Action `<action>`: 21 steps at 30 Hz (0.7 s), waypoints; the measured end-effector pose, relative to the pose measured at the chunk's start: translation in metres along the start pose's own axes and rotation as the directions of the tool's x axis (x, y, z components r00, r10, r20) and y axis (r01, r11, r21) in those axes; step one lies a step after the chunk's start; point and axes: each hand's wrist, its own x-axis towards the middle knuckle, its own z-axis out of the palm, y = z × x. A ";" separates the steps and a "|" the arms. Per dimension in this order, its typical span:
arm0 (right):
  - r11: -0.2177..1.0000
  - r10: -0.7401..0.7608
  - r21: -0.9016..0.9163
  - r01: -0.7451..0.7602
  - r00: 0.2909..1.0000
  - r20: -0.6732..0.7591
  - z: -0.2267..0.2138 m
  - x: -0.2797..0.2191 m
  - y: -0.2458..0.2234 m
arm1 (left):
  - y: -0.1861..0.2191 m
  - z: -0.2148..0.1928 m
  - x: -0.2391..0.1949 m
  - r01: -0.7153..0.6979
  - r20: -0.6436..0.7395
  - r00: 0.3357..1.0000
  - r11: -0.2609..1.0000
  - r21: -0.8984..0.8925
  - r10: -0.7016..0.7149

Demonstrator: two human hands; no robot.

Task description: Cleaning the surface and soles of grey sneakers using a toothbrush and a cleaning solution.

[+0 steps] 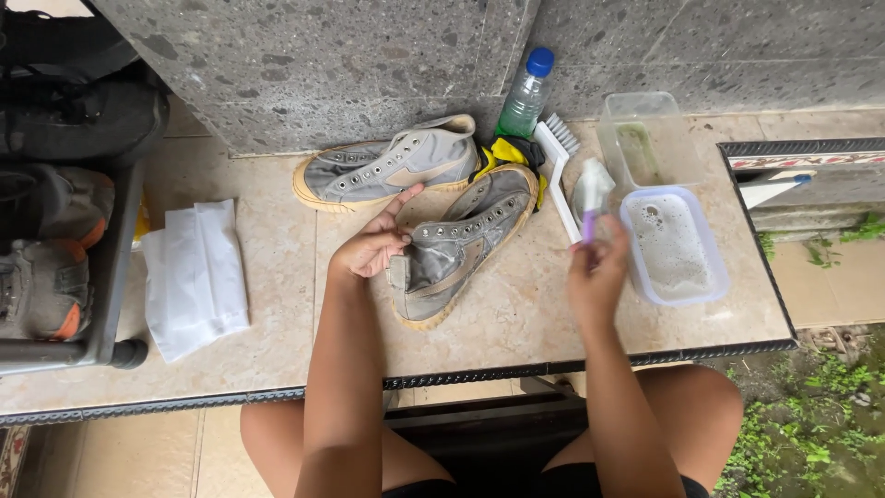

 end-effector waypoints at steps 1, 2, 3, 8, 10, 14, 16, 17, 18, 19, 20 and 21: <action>1.000 -0.001 0.002 0.001 1.000 0.003 -0.005 0.013 0.017 | 0.001 0.000 -0.001 -0.002 -0.003 1.000 1.000 0.001 0.002; 0.988 -0.009 -0.157 0.008 1.000 -0.005 -0.011 0.026 0.034 | 0.001 0.001 -0.001 -0.003 0.002 1.000 1.000 0.003 0.003; 0.950 -0.019 -0.310 0.014 1.000 -0.012 -0.017 0.039 0.051 | 0.001 0.002 -0.001 -0.004 0.008 1.000 1.000 0.006 0.004; 0.764 0.153 -0.645 -0.009 0.974 0.167 -0.019 0.066 0.072 | 0.000 0.000 0.000 0.005 0.000 1.000 1.000 0.022 -0.005; 0.742 0.195 -0.671 -0.004 0.958 0.210 -0.020 0.074 0.077 | -0.002 -0.007 0.002 0.006 -0.001 1.000 1.000 0.031 -0.006; 0.741 0.209 -0.672 0.012 0.946 0.247 -0.018 0.086 0.094 | -0.007 -0.021 0.004 0.006 0.006 1.000 1.000 0.020 -0.006; 0.738 0.243 -0.675 -0.003 0.934 0.262 -0.020 0.088 0.088 | -0.009 -0.018 0.000 0.012 0.005 1.000 1.000 0.004 -0.012; 0.754 0.261 -0.656 -0.012 0.923 0.282 -0.023 0.088 0.078 | -0.009 -0.014 -0.003 0.017 -0.001 1.000 1.000 -0.007 -0.017; 0.774 0.264 -0.633 -0.019 0.918 0.295 -0.024 0.097 0.066 | -0.003 -0.011 0.002 0.015 0.004 1.000 1.000 -0.008 -0.015; 0.775 0.257 -0.632 -0.018 0.922 0.290 -0.019 0.101 0.072 | -0.001 -0.012 0.004 0.012 0.012 1.000 1.000 -0.003 -0.012; 0.768 0.270 -0.639 -0.032 0.922 0.278 -0.015 0.102 0.079 | -0.004 -0.013 0.003 0.014 0.018 1.000 1.000 -0.010 -0.014; 0.761 0.282 -0.647 -0.046 0.922 0.266 -0.011 0.104 0.086 | -0.006 -0.015 0.003 0.016 0.024 1.000 1.000 -0.017 -0.015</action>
